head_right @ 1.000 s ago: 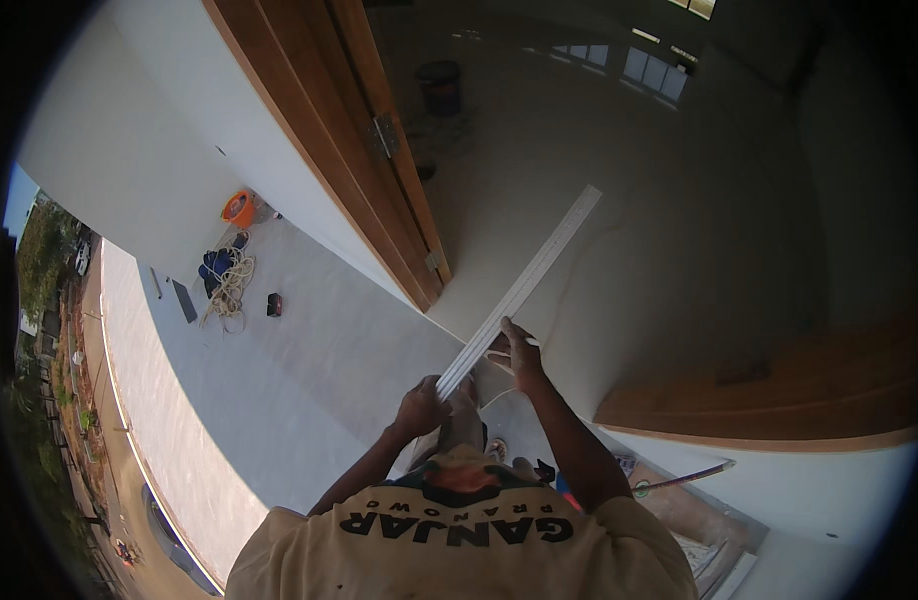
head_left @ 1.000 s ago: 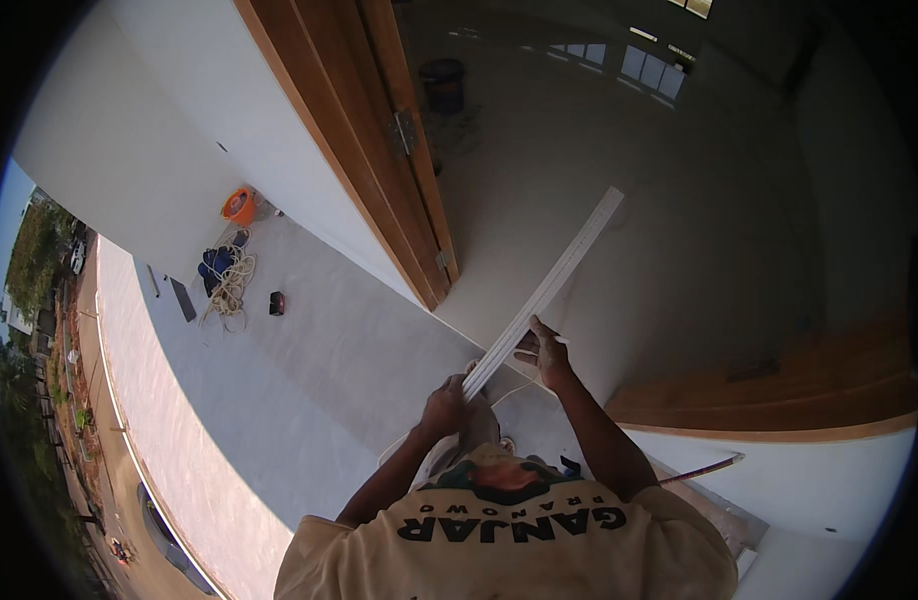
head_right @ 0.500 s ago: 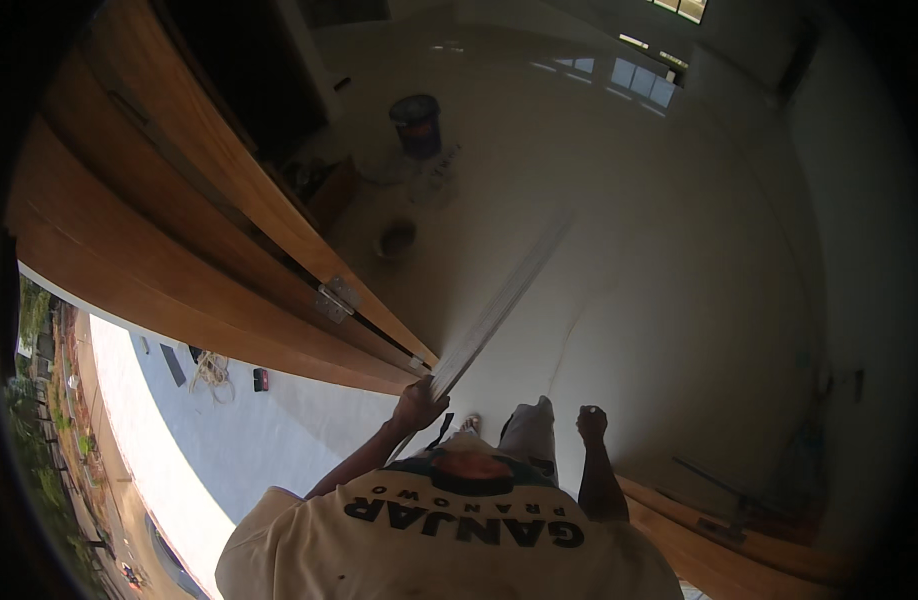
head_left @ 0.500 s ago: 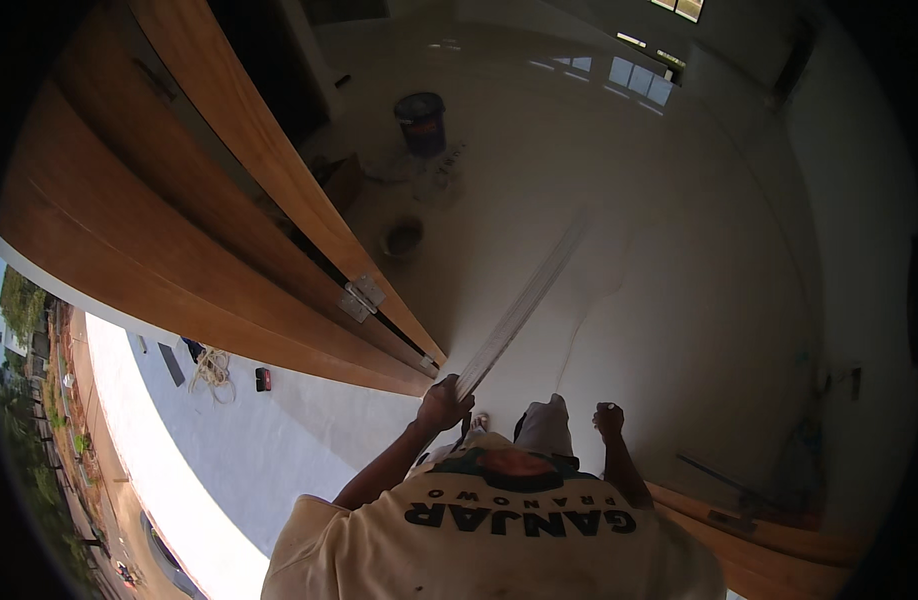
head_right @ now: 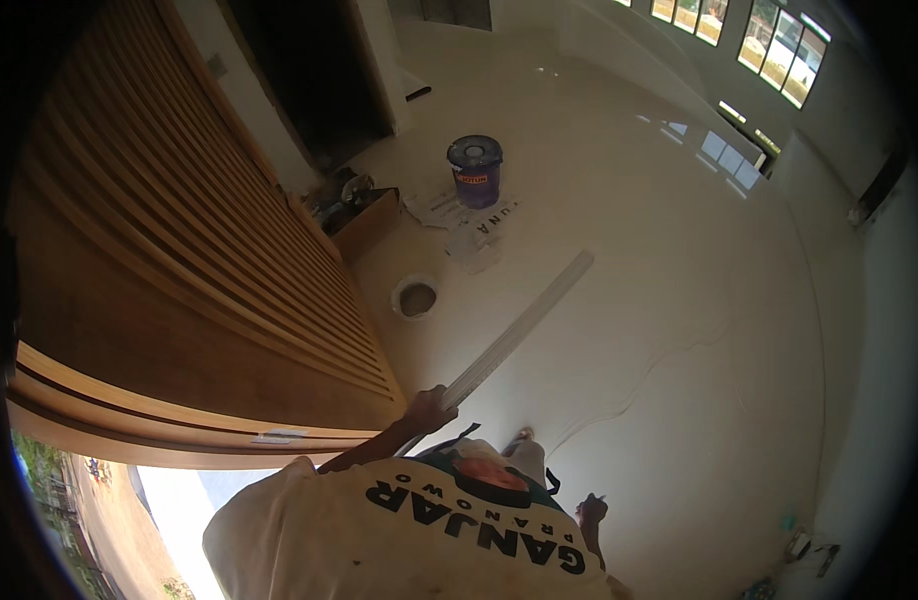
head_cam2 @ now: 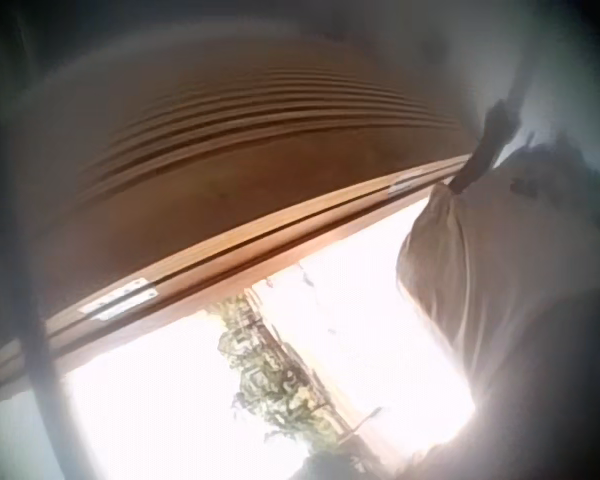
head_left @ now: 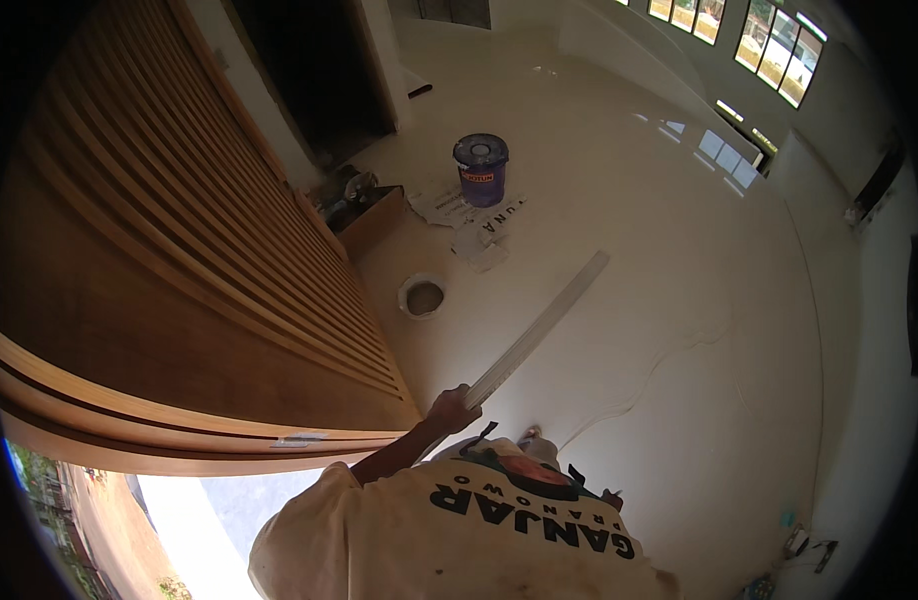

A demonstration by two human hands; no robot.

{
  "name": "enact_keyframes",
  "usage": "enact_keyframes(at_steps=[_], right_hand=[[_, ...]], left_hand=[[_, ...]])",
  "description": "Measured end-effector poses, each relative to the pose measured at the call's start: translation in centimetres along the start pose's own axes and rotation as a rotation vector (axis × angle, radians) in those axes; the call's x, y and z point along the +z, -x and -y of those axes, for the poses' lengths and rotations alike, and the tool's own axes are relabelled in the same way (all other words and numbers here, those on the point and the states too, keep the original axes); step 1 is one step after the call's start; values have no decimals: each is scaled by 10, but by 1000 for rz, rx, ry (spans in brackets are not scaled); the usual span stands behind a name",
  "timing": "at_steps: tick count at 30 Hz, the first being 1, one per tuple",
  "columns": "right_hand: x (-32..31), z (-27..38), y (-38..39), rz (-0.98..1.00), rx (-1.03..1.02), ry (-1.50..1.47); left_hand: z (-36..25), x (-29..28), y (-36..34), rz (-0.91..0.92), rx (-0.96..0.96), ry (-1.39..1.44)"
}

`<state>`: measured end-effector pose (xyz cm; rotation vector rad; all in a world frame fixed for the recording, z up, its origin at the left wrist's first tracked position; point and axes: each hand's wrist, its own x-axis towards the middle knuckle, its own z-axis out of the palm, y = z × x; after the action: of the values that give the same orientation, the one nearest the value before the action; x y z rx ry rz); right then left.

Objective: The person applies adhesive to a wall using a trowel, measures the wall with a metal ruler, and marks a large white tile with a pencil and tape measure. They then walk to an outdoor area and pick up a long white trim piece.

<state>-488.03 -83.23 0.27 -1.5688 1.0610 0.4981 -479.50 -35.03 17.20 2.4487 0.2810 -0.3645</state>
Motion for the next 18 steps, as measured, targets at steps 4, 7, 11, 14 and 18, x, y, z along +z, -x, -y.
enact_keyframes(at_steps=[4,7,11,14,18], right_hand=[[-9,136,-188,-50,-173,-147],[45,286,-239,8,-332,-139],[117,433,-282,65,-479,-37],[156,502,-315,71,-492,66],[191,546,-326,142,-224,54]], left_hand=[[-50,-31,-79,-82,-17,61],[-59,-45,-136,-160,-105,84],[-61,-53,-221,-247,-181,123],[-65,-69,-294,-292,-267,174],[-66,-104,-385,-326,-366,173]])
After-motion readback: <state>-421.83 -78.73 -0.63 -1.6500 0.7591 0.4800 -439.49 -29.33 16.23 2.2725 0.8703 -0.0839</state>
